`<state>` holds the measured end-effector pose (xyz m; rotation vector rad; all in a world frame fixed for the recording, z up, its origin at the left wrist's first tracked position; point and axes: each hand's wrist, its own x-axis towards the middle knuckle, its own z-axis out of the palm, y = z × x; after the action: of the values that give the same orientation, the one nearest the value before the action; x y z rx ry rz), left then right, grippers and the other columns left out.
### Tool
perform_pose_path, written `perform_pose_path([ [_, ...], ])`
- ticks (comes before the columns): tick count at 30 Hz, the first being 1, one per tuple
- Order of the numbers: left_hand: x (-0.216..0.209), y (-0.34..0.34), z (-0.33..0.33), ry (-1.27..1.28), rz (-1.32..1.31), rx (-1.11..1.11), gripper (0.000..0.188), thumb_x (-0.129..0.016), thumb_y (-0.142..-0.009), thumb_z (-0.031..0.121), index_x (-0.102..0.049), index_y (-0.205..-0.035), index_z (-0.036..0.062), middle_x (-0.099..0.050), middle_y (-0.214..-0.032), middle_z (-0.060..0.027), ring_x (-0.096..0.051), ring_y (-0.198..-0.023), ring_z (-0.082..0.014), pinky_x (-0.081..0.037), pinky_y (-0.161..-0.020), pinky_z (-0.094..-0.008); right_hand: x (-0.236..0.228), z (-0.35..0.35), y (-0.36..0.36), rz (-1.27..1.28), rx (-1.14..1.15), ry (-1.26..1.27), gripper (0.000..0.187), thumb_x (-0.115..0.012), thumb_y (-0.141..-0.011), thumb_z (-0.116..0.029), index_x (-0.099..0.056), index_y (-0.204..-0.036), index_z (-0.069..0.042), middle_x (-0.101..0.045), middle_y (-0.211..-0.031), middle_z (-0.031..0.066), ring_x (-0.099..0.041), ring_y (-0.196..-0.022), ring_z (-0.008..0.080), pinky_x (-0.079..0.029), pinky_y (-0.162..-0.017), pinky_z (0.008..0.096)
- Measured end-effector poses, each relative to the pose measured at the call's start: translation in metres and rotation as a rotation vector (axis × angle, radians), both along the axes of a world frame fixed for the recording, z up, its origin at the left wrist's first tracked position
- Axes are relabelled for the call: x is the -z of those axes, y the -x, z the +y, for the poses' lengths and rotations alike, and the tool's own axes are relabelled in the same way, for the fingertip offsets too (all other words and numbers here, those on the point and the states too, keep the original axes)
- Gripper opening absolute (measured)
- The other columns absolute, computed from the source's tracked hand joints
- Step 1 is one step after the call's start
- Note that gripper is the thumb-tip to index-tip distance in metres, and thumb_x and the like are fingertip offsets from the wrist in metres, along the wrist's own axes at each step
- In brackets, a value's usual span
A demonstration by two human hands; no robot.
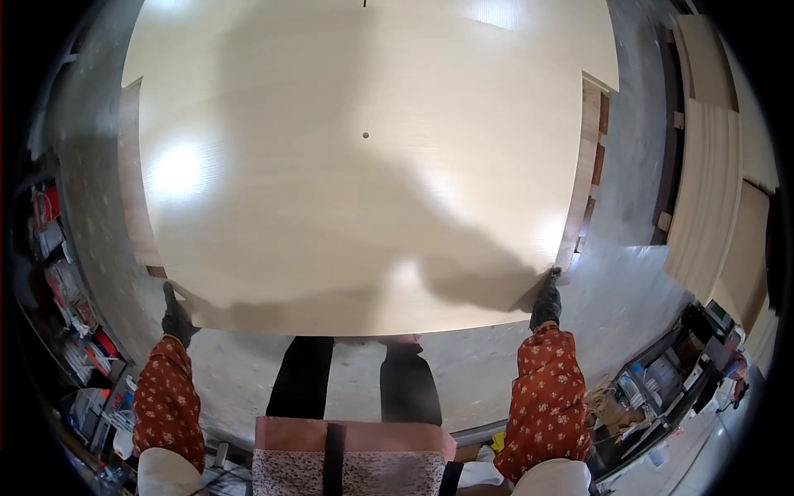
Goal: The person applies glue from a container to a block, rubs a board with a cloth and a liquid, then moves to a separate area and sands the surface of multiple boards by hand using a sanding block.
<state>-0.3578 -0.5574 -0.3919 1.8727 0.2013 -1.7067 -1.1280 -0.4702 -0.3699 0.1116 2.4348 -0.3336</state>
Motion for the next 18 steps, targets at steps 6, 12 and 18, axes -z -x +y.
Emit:
perform_pose_path([
  [6,0.0,0.011,-0.004,-0.175,-0.322,0.05,0.086,-0.049,-0.074,0.075,-0.042,-0.13,0.01,-0.052,-0.121,-0.0063,-0.05,-0.106,-0.0247,-0.045,-0.087,-0.0377,0.014,0.037,0.017,-0.126,0.129,0.009,0.095,-0.035,-0.077,-0.078,-0.034,-0.139,-0.006,-0.041,-0.138,0.0115,-0.042,-0.122,0.0269,-0.039,-0.095,0.0422],
  [12,0.005,0.003,-0.012,-0.268,-0.44,0.166,0.093,-0.05,-0.07,0.078,-0.041,-0.132,0.0091,-0.048,-0.13,-0.0062,-0.046,-0.116,-0.0274,-0.042,-0.092,-0.0438,0.013,0.039,0.013,-0.199,0.133,0.063,0.09,-0.032,-0.08,-0.076,-0.03,-0.142,-0.012,-0.037,-0.141,0.0098,-0.039,-0.124,0.0287,-0.035,-0.098,0.0455],
  [18,0.038,-0.009,0.002,-0.18,-0.422,0.107,0.088,-0.036,-0.078,0.075,-0.042,-0.132,0.0057,-0.046,-0.133,-0.0117,-0.048,-0.114,-0.0279,-0.04,-0.095,-0.0413,-0.012,0.017,-0.01,-0.08,0.012,0.079,0.091,-0.028,-0.081,-0.075,-0.042,-0.133,-0.002,-0.049,-0.131,0.0136,-0.045,-0.12,0.0282,-0.031,-0.102,0.0312],
])
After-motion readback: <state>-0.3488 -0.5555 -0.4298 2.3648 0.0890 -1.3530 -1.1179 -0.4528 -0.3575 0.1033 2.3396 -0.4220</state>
